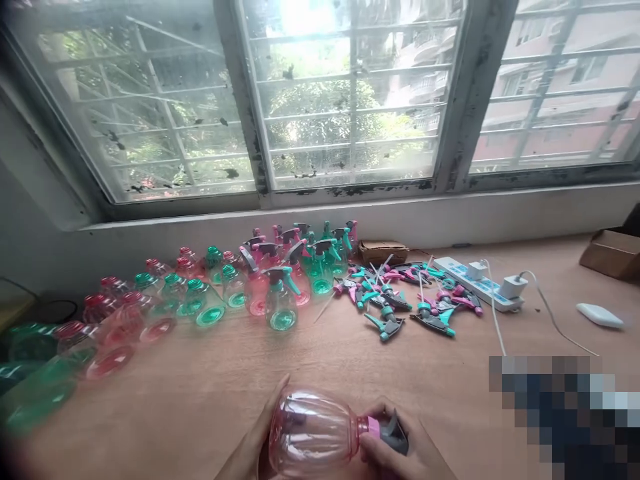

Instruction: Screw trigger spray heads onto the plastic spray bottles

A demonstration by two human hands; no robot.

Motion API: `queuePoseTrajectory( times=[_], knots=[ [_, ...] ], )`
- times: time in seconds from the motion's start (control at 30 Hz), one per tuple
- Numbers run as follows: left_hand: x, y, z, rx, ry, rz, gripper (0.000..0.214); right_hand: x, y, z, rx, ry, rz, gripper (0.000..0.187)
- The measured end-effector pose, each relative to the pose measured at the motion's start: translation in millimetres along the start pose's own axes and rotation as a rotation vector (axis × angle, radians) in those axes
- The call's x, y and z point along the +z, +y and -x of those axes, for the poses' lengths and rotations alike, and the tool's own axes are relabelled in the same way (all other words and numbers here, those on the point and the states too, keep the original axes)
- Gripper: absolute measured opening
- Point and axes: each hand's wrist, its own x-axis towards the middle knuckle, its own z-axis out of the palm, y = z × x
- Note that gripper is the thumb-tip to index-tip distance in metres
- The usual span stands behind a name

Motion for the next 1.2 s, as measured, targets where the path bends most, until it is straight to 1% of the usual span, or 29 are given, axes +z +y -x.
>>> queuePoseTrajectory(
  times=[0.13, 0.2, 0.23, 0.33, 0.4, 0.47, 0.53, 0.6, 0.67, 0.8, 0.93, 1.0, 1.1, 1.2],
  knots=[
    [3.0, 15.6, 1.7, 0.01, -0.018, 0.033, 0.124, -0.7, -1.0, 0.0, -0.081, -0.043, 0.013, 0.038],
    [3.4, 18.1, 4.3, -0.001, -0.016, 0.063, 0.123, -1.0, -0.9, -0.4, -0.106, -0.061, 0.011, 0.035],
    [2.8, 17.3, 5.6, 0.0, -0.025, 0.07, 0.119, -1.3, -0.4, -0.7, -0.109, -0.069, 0.008, 0.034],
    [-2.3, 7.3, 8.0, 0.044, -0.06, 0.074, 0.098, -3.2, 2.6, -2.4, -0.107, -0.086, 0.011, 0.036],
    [-6.2, -3.0, 8.0, 0.056, -0.072, 0.058, 0.092, -5.2, 5.7, -4.6, -0.099, -0.088, 0.008, 0.039],
    [-7.8, -13.8, 6.8, 0.042, -0.071, 0.049, 0.095, -7.3, 9.2, -7.4, -0.1, -0.081, -0.007, 0.041],
    [-6.6, -23.0, 4.5, 0.063, -0.052, 0.087, 0.099, -9.3, 12.6, -10.3, -0.101, -0.067, -0.034, 0.043],
    [-4.0, -28.8, 1.5, 0.103, -0.03, 0.149, 0.098, -10.3, 15.1, -12.3, -0.101, -0.048, -0.051, 0.043],
    [-2.3, -30.7, -1.4, 0.114, -0.013, 0.165, 0.096, -10.1, 16.2, -13.2, -0.102, -0.034, -0.047, 0.045],
    [-5.5, -28.3, -6.4, 0.05, 0.012, 0.134, 0.102, -7.2, 13.5, -11.2, -0.132, -0.023, -0.027, 0.045],
    [-9.9, -29.7, -18.0, -0.162, 0.058, 0.312, 0.098, -5.0, 8.6, -8.1, -0.114, -0.028, 0.044, 0.045],
    [-10.2, -32.9, -25.8, -0.235, 0.061, 0.359, 0.097, -4.6, 7.3, -7.5, -0.12, -0.041, 0.066, 0.046],
    [-9.6, -37.4, -32.3, -0.265, 0.047, 0.365, 0.101, -4.8, 7.0, -7.8, -0.104, -0.059, 0.043, 0.048],
    [-9.7, -37.5, -27.7, -0.231, 0.05, 0.373, 0.101, -5.8, 8.3, -8.8, -0.083, -0.073, 0.019, 0.047]
  ],
)
